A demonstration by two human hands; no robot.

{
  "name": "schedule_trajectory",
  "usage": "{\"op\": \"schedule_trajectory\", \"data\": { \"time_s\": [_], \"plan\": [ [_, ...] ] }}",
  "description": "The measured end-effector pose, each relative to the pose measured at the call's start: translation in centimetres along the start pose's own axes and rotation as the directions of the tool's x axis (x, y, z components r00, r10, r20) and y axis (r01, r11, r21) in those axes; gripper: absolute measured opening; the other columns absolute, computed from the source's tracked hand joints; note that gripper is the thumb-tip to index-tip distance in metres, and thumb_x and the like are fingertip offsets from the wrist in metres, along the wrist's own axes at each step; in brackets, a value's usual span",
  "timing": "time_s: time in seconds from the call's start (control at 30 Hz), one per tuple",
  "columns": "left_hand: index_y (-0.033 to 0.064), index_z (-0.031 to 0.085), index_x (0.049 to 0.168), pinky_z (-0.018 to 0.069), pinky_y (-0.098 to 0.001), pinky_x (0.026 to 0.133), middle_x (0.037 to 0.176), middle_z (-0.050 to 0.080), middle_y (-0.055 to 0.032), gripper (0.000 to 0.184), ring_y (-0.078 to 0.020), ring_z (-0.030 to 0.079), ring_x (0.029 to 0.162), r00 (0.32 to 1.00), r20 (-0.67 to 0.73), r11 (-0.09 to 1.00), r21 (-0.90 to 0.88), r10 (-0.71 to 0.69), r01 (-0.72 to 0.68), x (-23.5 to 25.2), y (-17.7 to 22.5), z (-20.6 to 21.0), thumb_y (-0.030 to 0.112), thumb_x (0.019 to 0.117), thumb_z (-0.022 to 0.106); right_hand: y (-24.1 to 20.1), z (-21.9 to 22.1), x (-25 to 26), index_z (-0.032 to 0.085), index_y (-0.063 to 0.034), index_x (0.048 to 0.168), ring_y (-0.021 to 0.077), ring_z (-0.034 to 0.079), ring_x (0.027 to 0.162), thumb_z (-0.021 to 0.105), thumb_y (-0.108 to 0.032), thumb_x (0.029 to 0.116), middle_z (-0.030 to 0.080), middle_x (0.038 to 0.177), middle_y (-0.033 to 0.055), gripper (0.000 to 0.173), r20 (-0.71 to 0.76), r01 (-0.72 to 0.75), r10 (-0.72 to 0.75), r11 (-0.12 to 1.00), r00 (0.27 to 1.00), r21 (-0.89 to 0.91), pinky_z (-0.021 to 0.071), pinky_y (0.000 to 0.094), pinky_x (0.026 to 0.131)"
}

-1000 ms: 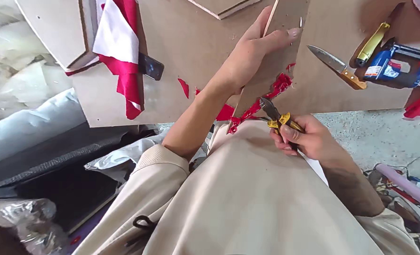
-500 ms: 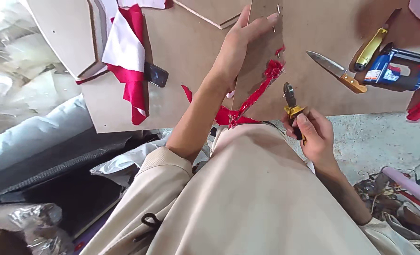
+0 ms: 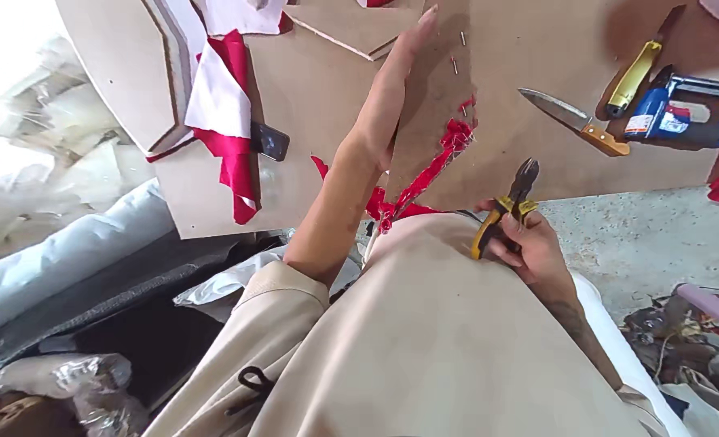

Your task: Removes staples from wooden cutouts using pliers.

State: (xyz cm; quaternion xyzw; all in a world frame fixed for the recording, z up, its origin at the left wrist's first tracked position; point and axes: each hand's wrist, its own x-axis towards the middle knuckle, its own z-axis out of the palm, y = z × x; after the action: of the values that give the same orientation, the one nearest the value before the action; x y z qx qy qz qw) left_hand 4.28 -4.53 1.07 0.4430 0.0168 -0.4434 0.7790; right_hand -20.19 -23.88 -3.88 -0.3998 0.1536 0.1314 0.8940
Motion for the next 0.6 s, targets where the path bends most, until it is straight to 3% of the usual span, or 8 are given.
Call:
{"op": "schedule_trajectory", "data": {
  "time_s": [0.07,0.17,0.23,0.3,0.4,0.5,0.53,0.6],
  "plan": [
    [0.0135,0.050,0.140,0.0620,-0.0467,0.086,0.117,0.067,-0.0139,0.055,-0.0260,0.070,0.104,0.999,0.033,1.000,0.012,-0.024,0.024,0.0,-0.4,0.2,0.053,0.1101,0.024,-0.6,1.2,0.0,0.062,-0.0001,0.131,0.0061,0.062,0.061,0.055,-0.019,0.1072,0.070,0.125,0.0146,0.032,0.116,-0.008,0.020,0.994,0.993,-0.106,0.0515,0.0210,0.049],
    [0.0113,0.053,0.134,0.0633,-0.0446,0.083,0.115,0.068,-0.0127,0.049,-0.0244,0.071,0.102,0.998,0.037,0.994,0.091,-0.057,0.054,-0.4,-0.6,0.9,0.049,0.1105,0.031,-2.4,2.9,0.5,0.063,-0.0009,0.128,0.0065,0.059,0.047,0.054,-0.018,0.1077,0.077,0.104,0.0075,0.028,0.094,-0.019,0.061,0.916,0.994,-0.401,0.0504,0.0228,0.038],
    [0.0132,0.051,0.137,0.0646,-0.0406,0.079,0.116,0.069,-0.0111,0.049,-0.0227,0.072,0.100,0.999,0.028,0.988,0.147,-0.046,0.042,-0.5,-0.6,1.5,0.049,0.1099,0.033,-3.2,2.6,1.1,0.065,-0.0013,0.125,0.0094,0.067,0.059,0.056,-0.022,0.1074,0.078,0.103,0.0052,0.028,0.146,-0.005,0.088,0.872,0.985,-0.490,0.0567,0.0249,0.048],
    [0.0129,0.042,0.143,0.0631,-0.0442,0.082,0.119,0.067,-0.0151,0.050,-0.0279,0.070,0.102,0.998,0.064,0.989,0.150,-0.014,0.005,-0.5,-0.4,1.7,0.049,0.1101,0.031,-3.9,2.1,1.5,0.068,-0.0027,0.122,0.0102,0.072,0.071,0.056,-0.025,0.1072,0.078,0.105,0.0037,0.029,0.194,0.006,0.118,0.839,0.974,-0.544,0.0596,0.0255,0.058],
    [0.0167,0.018,0.158,0.0618,-0.0470,0.085,0.120,0.065,-0.0191,0.056,-0.0326,0.069,0.104,0.994,0.088,0.976,0.203,0.067,-0.084,-0.1,-0.3,1.7,0.044,0.1109,0.032,-4.8,1.8,1.6,0.067,-0.0022,0.122,0.0138,0.075,0.076,0.059,-0.021,0.1061,0.077,0.108,0.0045,0.026,0.218,-0.052,0.198,0.842,0.956,-0.536,0.0650,0.0282,0.065],
    [0.0187,0.011,0.162,0.0629,-0.0460,0.081,0.120,0.065,-0.0182,0.062,-0.0315,0.070,0.100,0.992,0.100,0.960,0.262,0.076,-0.100,-0.4,-0.9,1.9,0.047,0.1104,0.031,-5.0,2.1,2.1,0.068,-0.0041,0.116,0.0095,0.073,0.073,0.060,-0.021,0.1051,0.077,0.099,0.0009,0.022,0.203,-0.085,0.229,0.835,0.952,-0.544,0.0632,0.0247,0.065],
    [0.0185,0.007,0.163,0.0623,-0.0484,0.084,0.122,0.064,-0.0188,0.065,-0.0326,0.069,0.103,0.990,0.122,0.955,0.278,0.074,-0.105,-0.6,-1.2,1.9,0.047,0.1099,0.032,-4.8,2.2,2.3,0.069,-0.0037,0.115,0.0089,0.071,0.073,0.061,-0.020,0.1047,0.077,0.097,0.0015,0.021,0.200,-0.089,0.224,0.846,0.954,-0.525,0.0617,0.0238,0.065],
    [0.0170,0.003,0.163,0.0613,-0.0507,0.088,0.124,0.064,-0.0187,0.069,-0.0333,0.069,0.106,0.984,0.145,0.941,0.309,0.100,-0.141,-0.9,-1.7,2.0,0.048,0.1095,0.034,-4.2,2.2,2.5,0.067,0.0014,0.118,0.0157,0.074,0.086,0.060,-0.014,0.1042,0.076,0.104,0.0090,0.022,0.214,-0.094,0.197,0.905,0.957,-0.415,0.0633,0.0300,0.078]
  ]
}}
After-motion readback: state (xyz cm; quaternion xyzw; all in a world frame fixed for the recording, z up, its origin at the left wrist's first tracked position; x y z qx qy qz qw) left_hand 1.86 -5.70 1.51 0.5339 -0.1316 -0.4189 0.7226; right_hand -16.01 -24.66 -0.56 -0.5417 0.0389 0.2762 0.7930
